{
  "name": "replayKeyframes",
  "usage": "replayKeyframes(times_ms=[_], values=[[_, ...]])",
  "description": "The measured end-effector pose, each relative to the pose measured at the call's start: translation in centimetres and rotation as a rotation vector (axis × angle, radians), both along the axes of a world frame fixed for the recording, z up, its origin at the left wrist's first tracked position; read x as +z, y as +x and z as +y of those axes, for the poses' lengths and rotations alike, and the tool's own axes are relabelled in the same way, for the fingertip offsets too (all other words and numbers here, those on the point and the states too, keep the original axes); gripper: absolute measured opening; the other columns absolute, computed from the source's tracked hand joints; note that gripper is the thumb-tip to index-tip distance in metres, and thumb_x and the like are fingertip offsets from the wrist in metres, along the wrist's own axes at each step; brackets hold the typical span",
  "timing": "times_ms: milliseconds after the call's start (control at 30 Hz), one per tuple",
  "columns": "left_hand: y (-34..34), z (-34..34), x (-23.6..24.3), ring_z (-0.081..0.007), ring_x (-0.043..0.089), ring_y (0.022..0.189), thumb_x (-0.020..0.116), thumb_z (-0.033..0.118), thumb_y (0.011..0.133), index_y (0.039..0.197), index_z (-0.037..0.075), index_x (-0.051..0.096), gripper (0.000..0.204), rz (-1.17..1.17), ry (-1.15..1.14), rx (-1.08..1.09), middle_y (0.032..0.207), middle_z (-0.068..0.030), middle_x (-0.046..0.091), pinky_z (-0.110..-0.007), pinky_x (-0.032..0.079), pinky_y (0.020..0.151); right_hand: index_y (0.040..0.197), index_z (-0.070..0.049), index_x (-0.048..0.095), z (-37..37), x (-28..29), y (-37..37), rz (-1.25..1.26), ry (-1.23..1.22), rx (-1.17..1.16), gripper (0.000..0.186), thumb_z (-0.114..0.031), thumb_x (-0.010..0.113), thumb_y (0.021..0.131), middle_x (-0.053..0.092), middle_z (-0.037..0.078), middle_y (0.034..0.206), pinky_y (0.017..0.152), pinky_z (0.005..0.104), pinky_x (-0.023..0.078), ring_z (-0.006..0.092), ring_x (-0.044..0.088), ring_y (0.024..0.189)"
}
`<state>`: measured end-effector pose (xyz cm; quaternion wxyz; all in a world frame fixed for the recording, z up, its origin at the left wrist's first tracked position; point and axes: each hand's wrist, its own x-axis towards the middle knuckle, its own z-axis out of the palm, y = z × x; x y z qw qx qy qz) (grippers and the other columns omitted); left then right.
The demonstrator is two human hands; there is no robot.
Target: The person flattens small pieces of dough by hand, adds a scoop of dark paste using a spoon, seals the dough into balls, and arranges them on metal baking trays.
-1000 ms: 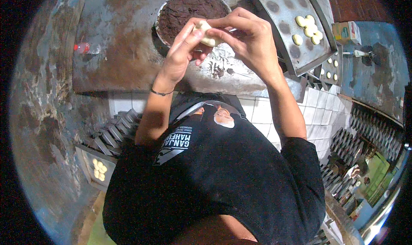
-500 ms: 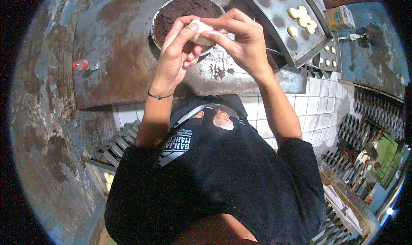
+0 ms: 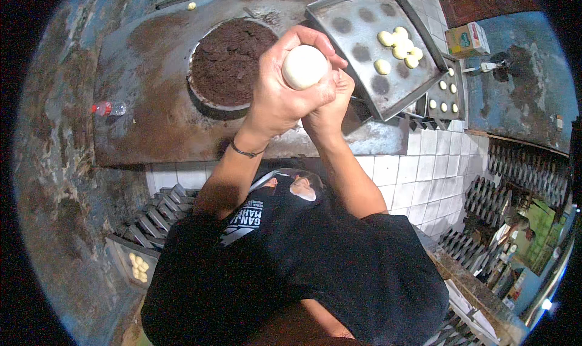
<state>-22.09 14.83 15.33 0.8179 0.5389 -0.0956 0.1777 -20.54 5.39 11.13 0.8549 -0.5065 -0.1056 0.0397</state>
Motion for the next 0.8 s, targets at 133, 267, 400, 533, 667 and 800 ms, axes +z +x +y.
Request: replayKeyframes(times_ms=[133, 267, 400, 533, 667, 800], values=[[1.9, -2.7, 0.8, -0.0142, 0.07, 0.099, 0.073, -0.006, 0.084, 0.122, 0.004, 0.052, 0.044, -0.001, -0.024, 0.045, 0.1, -0.0058, 0.07, -0.03, 0.056, 0.09, 0.108, 0.001, 0.072, -5.2, 0.6, 3.5, -0.081, -0.061, 0.339, 0.019, -0.011, 0.076, 0.094, 0.071, 0.001, 0.106, 0.09, 0.0328, 0.053, 0.0111, 0.065, 0.097], [3.0, -3.7, 0.3, -0.0104, 0.066, 0.081, 0.074, -0.006, 0.084, 0.129, 0.004, 0.046, 0.054, 0.075, 0.159, 0.022, 0.084, 0.0, 0.063, -0.027, 0.053, 0.075, 0.124, 0.001, 0.069, -12.8, 3.3, 7.2, -0.346, -0.587, 0.786, 0.034, -0.011, 0.076, 0.093, 0.074, 0.008, 0.107, 0.086, 0.0331, 0.057, 0.0133, 0.068, 0.097], [8.0, -6.4, -6.4, -0.0213, 0.071, 0.086, 0.08, -0.001, 0.077, 0.128, 0.01, 0.049, 0.061, -0.001, 0.618, 0.324, 0.101, -0.0048, 0.067, -0.032, 0.055, 0.079, 0.123, -0.002, 0.072, -16.3, 3.6, 9.8, -0.153, -0.697, 0.359, 0.042, -0.015, 0.084, 0.086, 0.075, 0.012, 0.112, 0.087, 0.0347, 0.059, 0.0177, 0.071, 0.099], [12.8, -10.3, -11.2, -0.0352, 0.075, 0.1, 0.078, 0.013, 0.082, 0.123, 0.01, 0.048, 0.05, 0.175, 0.577, 0.033, 0.099, -0.0179, 0.073, -0.039, 0.057, 0.081, 0.122, -0.007, 0.075, -17.2, 0.5, 14.4, -0.321, -0.921, 0.288, 0.048, -0.019, 0.09, 0.078, 0.071, 0.008, 0.116, 0.085, 0.0338, 0.061, 0.0183, 0.068, 0.107], [17.7, -11.6, -15.3, -0.0441, 0.072, 0.099, 0.079, 0.013, 0.08, 0.138, 0.014, 0.039, 0.071, 0.268, 0.78, 0.034, 0.104, -0.0201, 0.073, -0.046, 0.058, 0.084, 0.118, -0.005, 0.076, -19.5, -5.8, 20.9, -0.141, -0.864, 0.299, 0.041, -0.019, 0.088, 0.081, 0.075, 0.006, 0.11, 0.083, 0.0322, 0.059, 0.0156, 0.069, 0.098], [17.3, -8.6, -18.4, -0.0291, 0.067, 0.077, 0.09, 0.027, 0.073, 0.158, 0.009, 0.019, 0.112, 0.396, 0.837, 0.154, 0.128, -0.0226, 0.06, -0.041, 0.057, 0.081, 0.12, -0.007, 0.074, -21.1, -15.7, 27.4, -0.416, -1.224, 0.222, 0.039, -0.019, 0.081, 0.084, 0.072, 0.016, 0.111, 0.088, 0.0419, 0.058, 0.0319, 0.071, 0.098]])
